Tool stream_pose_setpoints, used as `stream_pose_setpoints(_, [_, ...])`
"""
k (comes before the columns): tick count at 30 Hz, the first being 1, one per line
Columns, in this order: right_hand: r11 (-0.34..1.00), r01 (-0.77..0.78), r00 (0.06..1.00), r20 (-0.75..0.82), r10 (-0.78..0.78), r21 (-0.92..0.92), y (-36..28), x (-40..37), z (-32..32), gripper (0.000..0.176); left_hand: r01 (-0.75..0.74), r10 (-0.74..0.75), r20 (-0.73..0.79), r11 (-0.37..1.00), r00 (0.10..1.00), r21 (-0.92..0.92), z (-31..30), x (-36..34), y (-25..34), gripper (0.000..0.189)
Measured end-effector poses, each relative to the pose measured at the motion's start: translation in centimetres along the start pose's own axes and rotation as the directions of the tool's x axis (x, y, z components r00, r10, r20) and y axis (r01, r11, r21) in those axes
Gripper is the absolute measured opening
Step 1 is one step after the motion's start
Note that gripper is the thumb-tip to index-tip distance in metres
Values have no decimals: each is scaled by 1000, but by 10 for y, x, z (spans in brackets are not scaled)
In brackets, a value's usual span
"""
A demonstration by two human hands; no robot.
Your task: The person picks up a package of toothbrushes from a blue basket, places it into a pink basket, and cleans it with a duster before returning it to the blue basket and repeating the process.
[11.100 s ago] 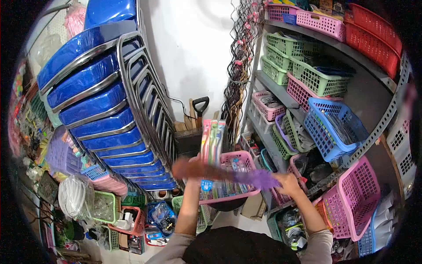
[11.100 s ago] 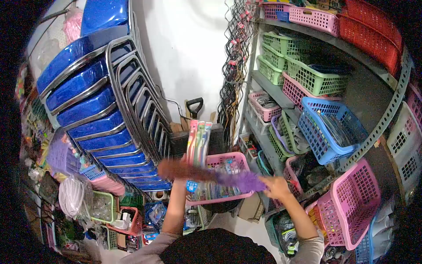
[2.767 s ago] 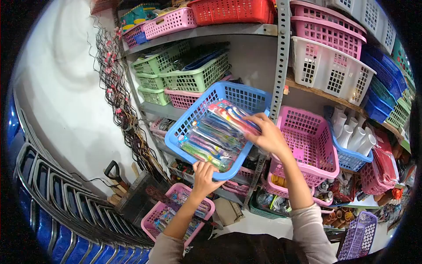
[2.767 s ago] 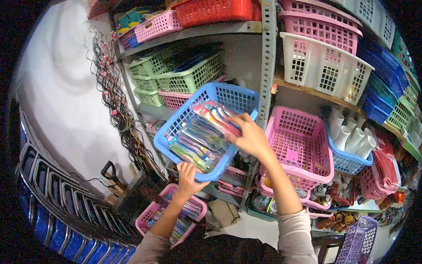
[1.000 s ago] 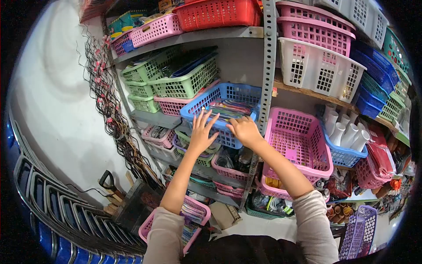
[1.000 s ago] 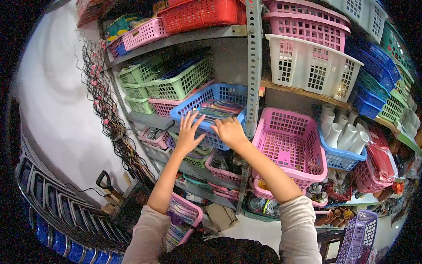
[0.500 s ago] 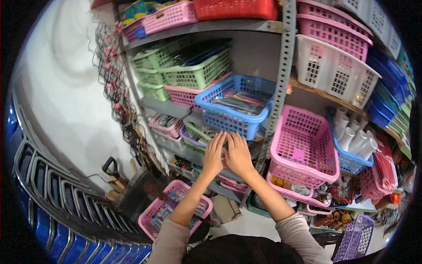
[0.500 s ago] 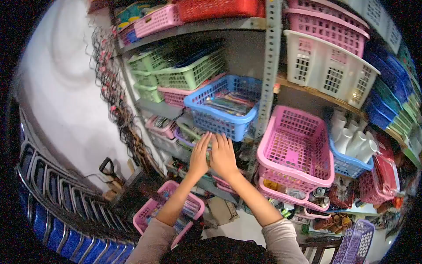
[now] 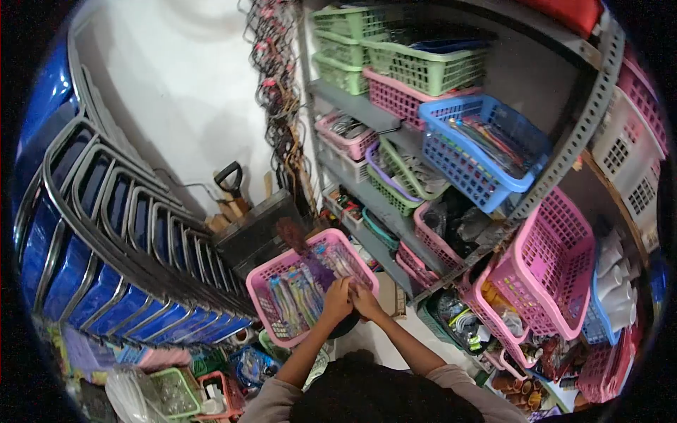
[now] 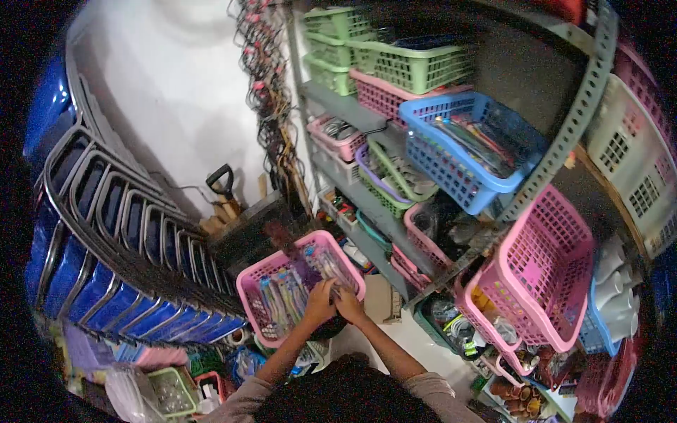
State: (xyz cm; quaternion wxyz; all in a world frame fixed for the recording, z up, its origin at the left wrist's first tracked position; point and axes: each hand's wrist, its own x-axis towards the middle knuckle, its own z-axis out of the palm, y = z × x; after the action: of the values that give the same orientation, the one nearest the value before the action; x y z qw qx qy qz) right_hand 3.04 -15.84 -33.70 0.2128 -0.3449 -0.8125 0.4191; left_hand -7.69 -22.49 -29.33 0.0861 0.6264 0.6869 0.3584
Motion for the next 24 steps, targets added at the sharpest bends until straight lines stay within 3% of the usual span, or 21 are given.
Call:
stream_pose_setpoints(1, [997,-37,997,68,32,75,36,2,33,37,12,-15,-53,998,998,-60,4,-12,-9,62])
stream_pose_setpoints(4, [993,-117,989,86,118,-17,19,-12,49,36,158,-181,-119,971,976,-177,-5,-40,-15,64])
stream_pose_setpoints(6, [994,-106,991,81,108,-38,10,-20,51,41,182,-196,-151,978,969,-100,-1,-56,-36,58])
stream_pose_setpoints(9, [999,-49,996,-75,48,-9,21,-24,59,42,388,-411,-167,908,896,-155,9,-77,-61,40])
stream_pose_setpoints(12, [990,-117,987,-104,125,76,19,-24,54,43,390,-408,-117,909,905,-149,23,-84,-83,38])
stream_pose_setpoints(13, [964,-267,962,-53,267,19,10,-25,45,43,379,-404,-170,911,899,-163,29,-82,-87,28])
stream_pose_setpoints(14, [962,-273,960,-57,274,13,2,-27,36,43,378,-405,-164,910,900,-171,35,-81,-89,28])
stream_pose_setpoints(16, [981,-183,977,-121,173,-70,-5,-33,23,43,499,-511,-4,840,859,-212,36,-66,-81,21])
stream_pose_setpoints(18, [984,-172,973,-163,162,-54,-8,-40,11,43,504,-517,42,810,855,-299,56,-58,-94,23])
stream_pose_setpoints(19, [980,-189,966,-189,175,-55,-6,-45,4,44,511,-522,82,773,849,-376,62,-53,-96,25])
stream_pose_setpoints(23, [940,-341,920,-204,336,7,8,-66,-22,44,569,-580,106,719,808,-399,83,-29,-98,31])
stream_pose_setpoints(24, [927,-373,903,-215,373,41,15,-74,-27,43,620,-598,191,685,778,-383,98,-23,-113,34])
